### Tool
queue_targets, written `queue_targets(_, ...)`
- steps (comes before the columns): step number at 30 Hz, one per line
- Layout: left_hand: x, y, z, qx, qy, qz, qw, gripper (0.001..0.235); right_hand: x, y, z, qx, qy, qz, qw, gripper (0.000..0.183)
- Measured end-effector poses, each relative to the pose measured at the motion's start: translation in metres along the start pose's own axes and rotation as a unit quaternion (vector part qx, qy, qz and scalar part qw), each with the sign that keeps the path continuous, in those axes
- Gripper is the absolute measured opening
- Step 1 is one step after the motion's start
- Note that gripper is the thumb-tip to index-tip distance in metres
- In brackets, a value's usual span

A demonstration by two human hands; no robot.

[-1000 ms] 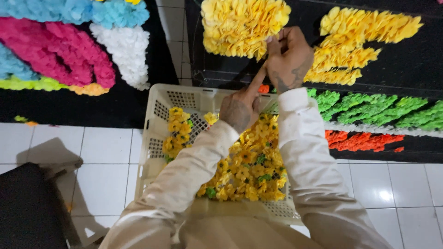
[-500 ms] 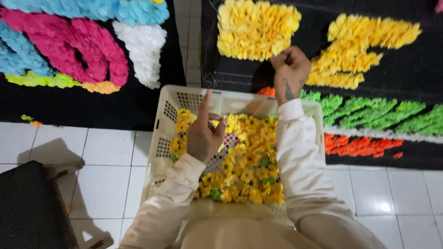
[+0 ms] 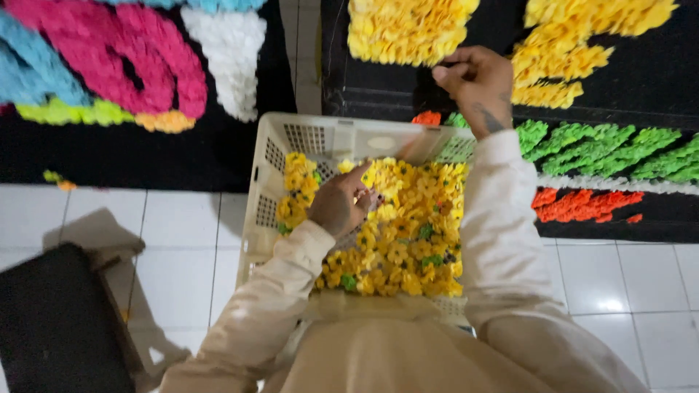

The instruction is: Pinning small yellow flowers onto a large floral display board to create a pattern

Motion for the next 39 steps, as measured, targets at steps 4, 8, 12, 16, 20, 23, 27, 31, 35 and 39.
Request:
queue_targets(4, -0.001, 0.076, -0.036, -0.105, -0.089, 0.015, 0.990, 0.030, 0.053, 0.040, -0.022, -0.089, 0.100, -0.011, 0.991, 0.025)
queue_targets(8, -0.022, 0.139, -0.080, -0.345, -0.125, 0.062, 0.928, 0.022, -0.025, 0.089, -0.013, -0.205, -0.113, -0.103, 0.967, 0.074)
queue_targets(12, -0.043, 0.196, -0.127, -0.401, -0.144, -0.016, 0.905, 0.054, 0.016, 0.044, -0.013, -0.173, 0.078, 0.046, 0.981, 0.072)
queue_targets(16, -0.041, 0.249, -0.147, -0.404, -0.172, 0.036, 0.897, 0.033, 0.001, -0.014, 0.012, -0.075, 0.009, 0.125, 0.989, 0.052)
queue_targets(20, -0.041, 0.275, -0.143, -0.378, -0.156, 0.041, 0.912, 0.027, 0.036, -0.155, 0.057, 0.387, -0.351, 0.176, 0.834, 0.028)
queue_targets(23, -0.037, 0.275, -0.141, -0.376, -0.250, 0.115, 0.885, 0.014, 0.050, -0.251, 0.071, 0.576, -0.392, 0.180, 0.694, 0.094)
queue_targets(27, -0.044, 0.202, -0.131, -0.425, -0.186, 0.106, 0.880, 0.048, 0.040, -0.315, 0.070, 0.625, -0.349, 0.256, 0.650, 0.081)
queue_targets(31, 0.017, 0.221, -0.096, -0.375, -0.201, 0.044, 0.904, 0.045, -0.034, -0.348, 0.072, 0.548, -0.281, 0.303, 0.727, 0.086)
queue_targets(35, -0.016, 0.169, -0.112, -0.364, -0.181, -0.084, 0.910, 0.061, -0.014, -0.310, 0.045, 0.486, -0.271, 0.242, 0.795, 0.023)
queue_targets(39, 0.024, 0.025, -0.009, 0.110, 0.073, -0.046, 0.990, 0.051, -0.055, -0.288, 0.013, 0.311, 0.006, 0.215, 0.926, 0.035)
Point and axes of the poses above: each hand's wrist, its own y-axis towards the middle knuckle, its own z-axis out of the palm, x = y × z, the point moved 6 cm from there along y, towards the middle knuckle, and after that the axes turned 7 degrees about -x, right-handed, at the moved point
